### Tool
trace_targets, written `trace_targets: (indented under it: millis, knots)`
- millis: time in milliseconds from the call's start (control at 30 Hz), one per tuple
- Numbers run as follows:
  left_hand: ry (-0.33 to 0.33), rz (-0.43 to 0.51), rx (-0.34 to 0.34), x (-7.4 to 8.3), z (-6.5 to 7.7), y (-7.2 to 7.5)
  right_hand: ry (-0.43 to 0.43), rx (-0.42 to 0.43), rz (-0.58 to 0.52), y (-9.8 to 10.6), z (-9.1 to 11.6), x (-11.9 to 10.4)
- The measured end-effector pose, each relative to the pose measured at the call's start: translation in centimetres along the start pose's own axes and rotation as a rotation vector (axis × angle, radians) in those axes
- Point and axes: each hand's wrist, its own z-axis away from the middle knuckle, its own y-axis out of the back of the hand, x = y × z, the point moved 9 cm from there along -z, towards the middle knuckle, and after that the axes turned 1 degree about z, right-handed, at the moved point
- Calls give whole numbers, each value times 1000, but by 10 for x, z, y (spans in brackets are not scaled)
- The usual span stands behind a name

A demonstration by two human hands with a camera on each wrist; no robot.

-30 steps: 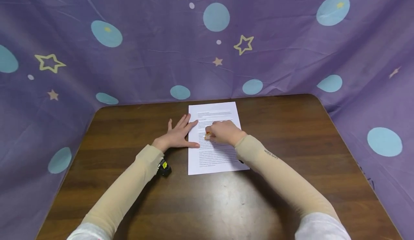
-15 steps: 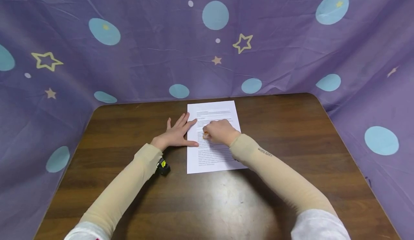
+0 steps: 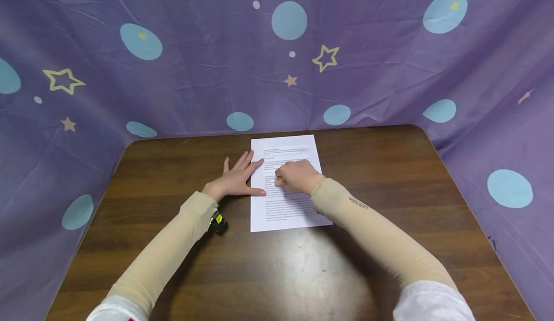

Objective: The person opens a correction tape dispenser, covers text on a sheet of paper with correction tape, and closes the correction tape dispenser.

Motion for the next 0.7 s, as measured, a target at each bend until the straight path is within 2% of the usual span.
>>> trace_targets:
  millis: [267,700]
  knots:
    - [-15,0,24,8,5,6,-22,-10,-32,0,9,11]
    - [-14,-8,22,5,2,3,-81,-19,-44,-2,25,31]
